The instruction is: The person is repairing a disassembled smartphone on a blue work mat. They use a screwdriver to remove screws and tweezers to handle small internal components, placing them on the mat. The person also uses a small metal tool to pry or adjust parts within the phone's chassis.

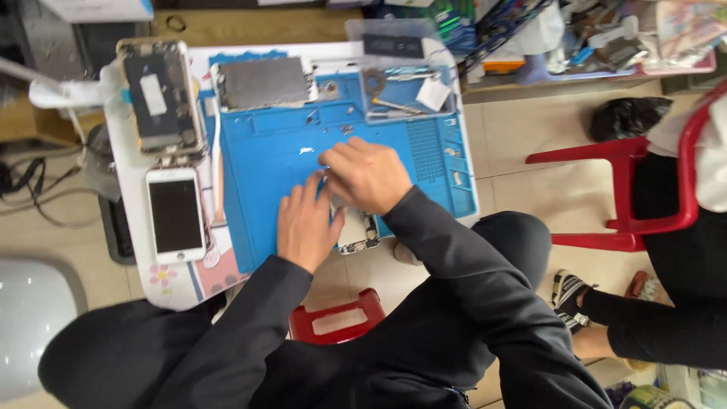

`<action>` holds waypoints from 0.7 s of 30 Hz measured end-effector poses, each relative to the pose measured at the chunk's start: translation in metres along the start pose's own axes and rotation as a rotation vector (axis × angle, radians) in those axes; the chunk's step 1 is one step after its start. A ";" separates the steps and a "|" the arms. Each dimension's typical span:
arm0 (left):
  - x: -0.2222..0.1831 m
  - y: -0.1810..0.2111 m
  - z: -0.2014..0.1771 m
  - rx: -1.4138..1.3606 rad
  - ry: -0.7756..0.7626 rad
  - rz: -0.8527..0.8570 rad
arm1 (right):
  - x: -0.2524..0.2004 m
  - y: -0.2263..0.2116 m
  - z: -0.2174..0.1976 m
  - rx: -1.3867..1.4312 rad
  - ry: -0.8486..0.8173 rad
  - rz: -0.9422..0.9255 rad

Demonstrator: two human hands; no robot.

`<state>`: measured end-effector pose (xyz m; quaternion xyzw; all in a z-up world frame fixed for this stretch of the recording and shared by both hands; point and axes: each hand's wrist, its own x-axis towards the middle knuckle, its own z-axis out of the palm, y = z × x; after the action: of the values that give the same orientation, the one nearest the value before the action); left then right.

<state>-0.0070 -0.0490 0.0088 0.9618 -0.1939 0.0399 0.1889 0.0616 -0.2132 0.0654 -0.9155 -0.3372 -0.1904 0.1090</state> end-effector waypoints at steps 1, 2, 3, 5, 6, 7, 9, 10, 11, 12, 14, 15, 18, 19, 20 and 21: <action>-0.002 0.000 0.002 -0.005 0.007 0.024 | -0.002 -0.001 -0.001 -0.022 0.007 0.012; -0.002 -0.001 0.004 0.010 0.021 0.019 | -0.002 -0.001 -0.002 -0.033 -0.006 -0.006; -0.003 -0.003 0.006 0.025 0.035 0.013 | -0.002 -0.001 -0.002 -0.044 -0.019 -0.023; -0.003 0.000 0.000 0.014 0.028 0.021 | -0.005 -0.003 -0.001 -0.049 -0.033 -0.018; 0.000 0.001 -0.002 0.005 0.020 0.010 | -0.005 -0.001 0.000 -0.041 -0.052 -0.026; 0.003 0.000 0.000 0.000 0.030 0.035 | 0.000 0.001 -0.004 -0.064 -0.045 -0.014; -0.003 -0.002 0.002 0.071 -0.014 0.003 | 0.003 -0.005 -0.011 -0.004 -0.047 -0.064; -0.004 -0.002 0.000 0.073 -0.012 0.013 | 0.003 -0.005 -0.012 -0.010 -0.041 -0.058; -0.004 -0.002 -0.001 0.061 -0.030 0.000 | 0.003 -0.006 -0.012 -0.024 -0.056 -0.060; -0.003 0.000 -0.001 0.046 -0.045 -0.015 | 0.003 -0.005 -0.014 -0.041 -0.074 -0.066; -0.002 -0.004 0.008 0.047 -0.031 -0.008 | -0.004 -0.001 0.000 -0.047 -0.050 -0.062; -0.005 -0.008 0.011 0.051 -0.023 -0.008 | -0.007 -0.002 0.009 -0.043 -0.029 -0.061; -0.006 -0.008 0.014 0.059 -0.020 -0.007 | -0.006 -0.002 0.009 -0.044 -0.041 -0.069; -0.007 -0.008 0.009 0.061 -0.019 -0.017 | -0.005 -0.004 0.009 -0.038 -0.042 -0.077; -0.006 -0.006 0.006 0.069 -0.024 -0.018 | -0.005 -0.004 0.008 -0.028 -0.044 -0.064; -0.004 -0.003 0.003 0.078 -0.028 -0.020 | -0.006 -0.003 0.007 -0.018 -0.045 -0.050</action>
<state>-0.0095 -0.0462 0.0039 0.9708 -0.1854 0.0319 0.1490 0.0568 -0.2120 0.0566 -0.9117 -0.3608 -0.1756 0.0881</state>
